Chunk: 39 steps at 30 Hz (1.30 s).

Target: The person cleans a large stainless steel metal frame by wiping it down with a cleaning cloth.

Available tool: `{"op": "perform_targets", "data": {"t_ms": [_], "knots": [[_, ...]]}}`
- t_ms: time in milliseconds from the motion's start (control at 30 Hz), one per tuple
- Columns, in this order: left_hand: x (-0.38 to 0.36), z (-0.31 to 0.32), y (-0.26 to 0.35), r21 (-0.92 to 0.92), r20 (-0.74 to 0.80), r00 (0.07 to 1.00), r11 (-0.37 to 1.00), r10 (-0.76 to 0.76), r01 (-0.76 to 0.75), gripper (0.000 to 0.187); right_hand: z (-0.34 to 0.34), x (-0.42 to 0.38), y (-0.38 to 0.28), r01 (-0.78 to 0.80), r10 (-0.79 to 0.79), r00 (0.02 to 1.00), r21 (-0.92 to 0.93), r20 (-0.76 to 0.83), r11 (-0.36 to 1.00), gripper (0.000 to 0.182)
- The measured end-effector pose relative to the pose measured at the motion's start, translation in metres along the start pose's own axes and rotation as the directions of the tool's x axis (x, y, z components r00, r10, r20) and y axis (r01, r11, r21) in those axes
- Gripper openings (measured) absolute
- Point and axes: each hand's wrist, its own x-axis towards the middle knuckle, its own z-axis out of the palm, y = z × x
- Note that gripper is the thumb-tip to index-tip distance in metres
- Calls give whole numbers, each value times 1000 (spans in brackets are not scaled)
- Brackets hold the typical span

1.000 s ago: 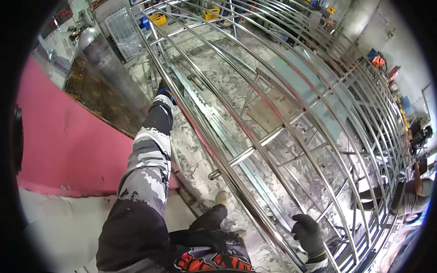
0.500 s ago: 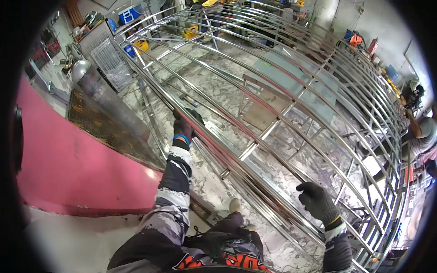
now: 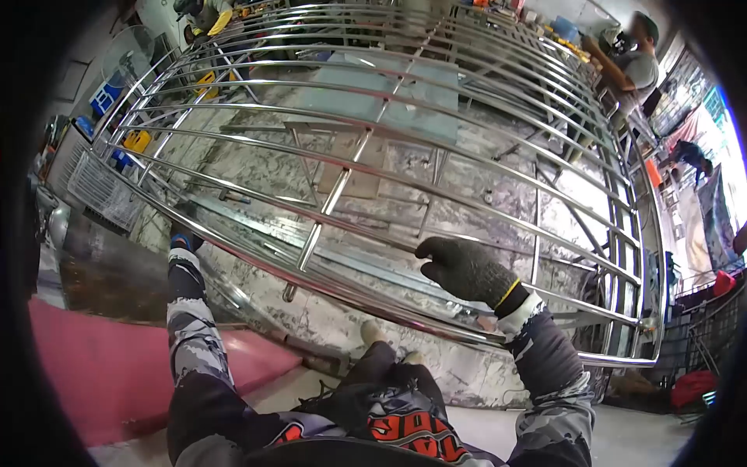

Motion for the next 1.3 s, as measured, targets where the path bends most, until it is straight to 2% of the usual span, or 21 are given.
{"op": "perform_targets", "data": {"t_ms": [100, 200, 233, 267, 367, 400, 500, 567, 633, 700, 767, 800, 833, 900, 1033, 1100, 1133, 1167, 1233, 1267, 1300], "knots": [[-37, 2, 17, -232, 148, 988, 969, -51, 85, 65, -4, -4, -18, -10, 9, 999, 18, 44, 1000, 32], [-105, -10, 56, -709, 292, 927, 597, -235, 375, 85, 0, -3, -15, -12, 12, 998, 9, 67, 1000, 31], [-139, -41, 84, -718, 207, 964, 644, -165, 264, 93, 2, -3, -9, 21, -23, 999, 59, 36, 998, 31], [-143, -54, 83, -584, 226, 937, 733, -265, 348, 86, 1, -3, -5, 56, -57, 998, 105, 9, 993, 30], [-169, -79, 62, -961, -86, 917, 274, -390, 27, 68, -8, -2, -11, 36, -34, 999, 59, -34, 998, 28], [-176, -117, 70, -960, -189, 902, 267, -388, -86, 64, -7, -2, -4, 61, -58, 996, 46, -62, 997, 28], [-185, -177, 76, -789, -530, 805, 505, -268, -351, 62, -8, -4, -3, 106, -101, 990, 46, -99, 993, 27], [-198, -198, 117, -618, -504, 854, 745, -129, -252, 61, -14, -6, -13, -34, 37, 999, 80, -33, 996, 29], [-202, -194, 177, -541, -569, 779, 593, 264, -596, 46, -13, -6, -10, 4, 0, 999, 81, -49, 997, 30], [-222, -190, 241, -169, -670, 580, 665, 464, -728, 20, -11, -4, -2, 93, -91, 994, 37, -63, 995, 30], [-260, -203, 310, -265, -543, 601, 560, 586, -785, 16, -16, -5, -9, 17, -16, 999, 31, -37, 999, 30], [-286, -213, 343, -395, -354, 645, 517, 677, -760, 19, -16, -7, -13, -21, 22, 1000, 43, -15, 999, 30], [-306, -226, 362, -506, -389, 522, 298, 759, -809, 38, -12, -8, -13, -5, 5, 1000, 33, 7, 999, 30], [-340, -224, 395, -392, -422, 473, 314, 773, -865, 77, -12, -7, -8, -100, 100, 995, 102, 5, 990, 29], [-302, -185, 366, -401, -600, 427, 207, 676, -892, 59, -13, -12, 4, -111, 110, 993, 53, 32, 992, 30], [-245, -143, 299, -269, -561, 581, 533, 590, -802, 43, -13, -12, 10, -104, 103, 994, -16, -32, 994, 36], [-196, -65, 253, -652, -569, 772, 415, 285, -634, 15, -8, -12, 22, 2, -12, 994, -83, -113, 997, 40], [-164, -83, 216, -597, -405, 857, 618, 317, -511, 15, -6, -8, 23, -14, 4, 993, -80, -121, 997, 41], [-121, -140, 134, 159, -252, 827, 864, 503, -477, 21, -10, -2, 18, 8, -15, 993, -59, -117, 998, 39], [-110, -156, 109, 405, -215, 828, 818, 519, -408, 25, -10, 1, 18, -2, -4, 992, -49, -125, 999, 38], [-106, -155, 102, 388, -268, 861, 866, 433, -315, 28, -9, -1, 19, -19, 14, 988, -33, -152, 999, 38]]}}
